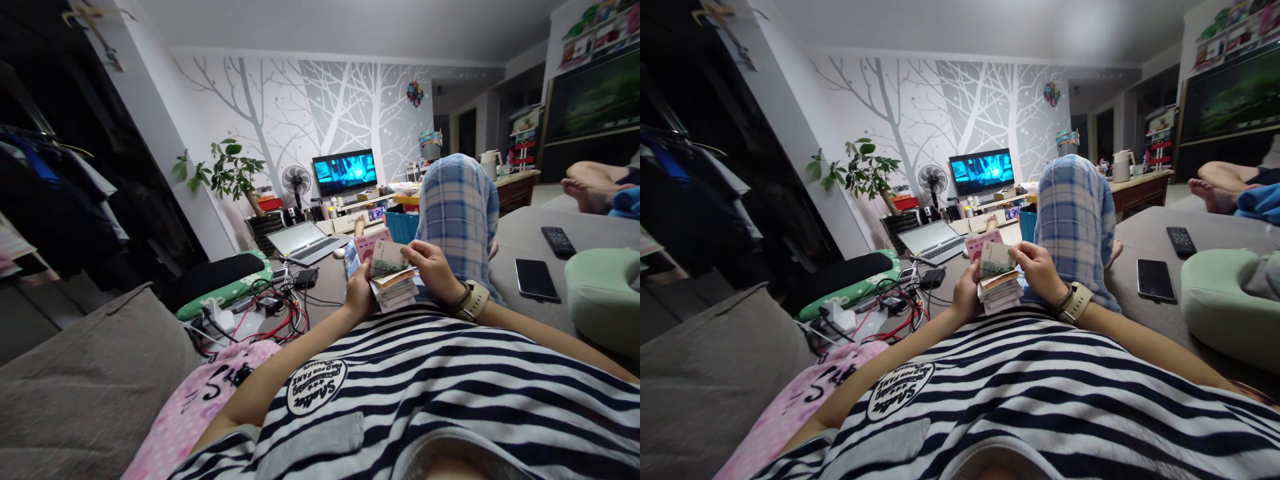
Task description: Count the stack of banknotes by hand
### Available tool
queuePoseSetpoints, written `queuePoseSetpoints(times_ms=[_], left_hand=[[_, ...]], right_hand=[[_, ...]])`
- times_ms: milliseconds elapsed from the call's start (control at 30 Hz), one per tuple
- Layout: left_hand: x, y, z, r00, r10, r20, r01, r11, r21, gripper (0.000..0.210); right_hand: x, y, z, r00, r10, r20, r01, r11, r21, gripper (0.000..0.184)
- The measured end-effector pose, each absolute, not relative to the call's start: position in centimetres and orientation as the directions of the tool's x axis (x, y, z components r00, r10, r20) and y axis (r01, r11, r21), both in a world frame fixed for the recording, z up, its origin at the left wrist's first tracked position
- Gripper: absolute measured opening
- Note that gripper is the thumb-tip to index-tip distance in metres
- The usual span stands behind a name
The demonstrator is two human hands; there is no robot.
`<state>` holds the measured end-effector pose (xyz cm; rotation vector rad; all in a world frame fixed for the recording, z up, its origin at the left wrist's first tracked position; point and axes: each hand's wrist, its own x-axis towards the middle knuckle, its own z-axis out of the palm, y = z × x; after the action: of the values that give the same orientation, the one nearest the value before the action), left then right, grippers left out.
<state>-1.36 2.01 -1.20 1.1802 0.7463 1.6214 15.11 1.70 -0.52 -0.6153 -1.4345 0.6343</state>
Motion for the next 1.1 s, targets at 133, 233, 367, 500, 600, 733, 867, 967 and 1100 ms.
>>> queuePoseSetpoints(times_ms=[133,233,367,500,600,733,867,967,1100], left_hand=[[-0.9,1.4,-0.8,-0.028,0.955,0.296,-0.379,-0.284,0.881,0.023],[-1.3,1.0,-0.7,-0.078,0.941,0.329,-0.292,-0.337,0.895,0.013],[-1.9,0.6,-0.8,-0.124,0.919,0.373,-0.164,-0.390,0.906,0.014],[-2.1,0.3,-0.7,-0.124,0.902,0.414,-0.072,-0.425,0.903,0.014],[-2.1,0.3,-0.8,-0.109,0.907,0.406,-0.114,-0.417,0.902,0.015],[-1.8,1.0,-1.2,-0.082,0.918,0.389,-0.165,-0.397,0.903,0.018],[-1.4,1.7,-1.7,-0.039,0.939,0.341,-0.280,-0.337,0.899,0.025],[-1.4,1.9,-1.8,-0.038,0.938,0.343,-0.279,-0.340,0.898,0.027],[-1.6,1.7,-1.6,-0.084,0.929,0.359,-0.186,-0.369,0.911,0.024]], right_hand=[[15.0,1.4,-0.5,0.018,0.713,0.701,-0.053,0.701,-0.711,0.048],[15.0,1.3,-0.5,0.012,0.712,0.702,-0.074,0.701,-0.709,0.045],[14.9,1.4,-0.5,0.014,0.715,0.699,-0.104,0.697,-0.710,0.042],[14.8,1.4,-0.6,0.000,0.721,0.692,-0.118,0.688,-0.716,0.041],[14.8,1.4,-0.6,0.000,0.718,0.696,-0.110,0.692,-0.714,0.042],[14.8,1.2,-0.5,0.008,0.716,0.698,-0.105,0.695,-0.712,0.044],[14.7,1.1,-0.4,0.005,0.722,0.692,-0.119,0.688,-0.716,0.044],[14.7,1.0,-0.3,-0.003,0.724,0.689,-0.121,0.684,-0.719,0.044],[14.6,1.0,-0.3,-0.002,0.720,0.694,-0.131,0.688,-0.714,0.042]])
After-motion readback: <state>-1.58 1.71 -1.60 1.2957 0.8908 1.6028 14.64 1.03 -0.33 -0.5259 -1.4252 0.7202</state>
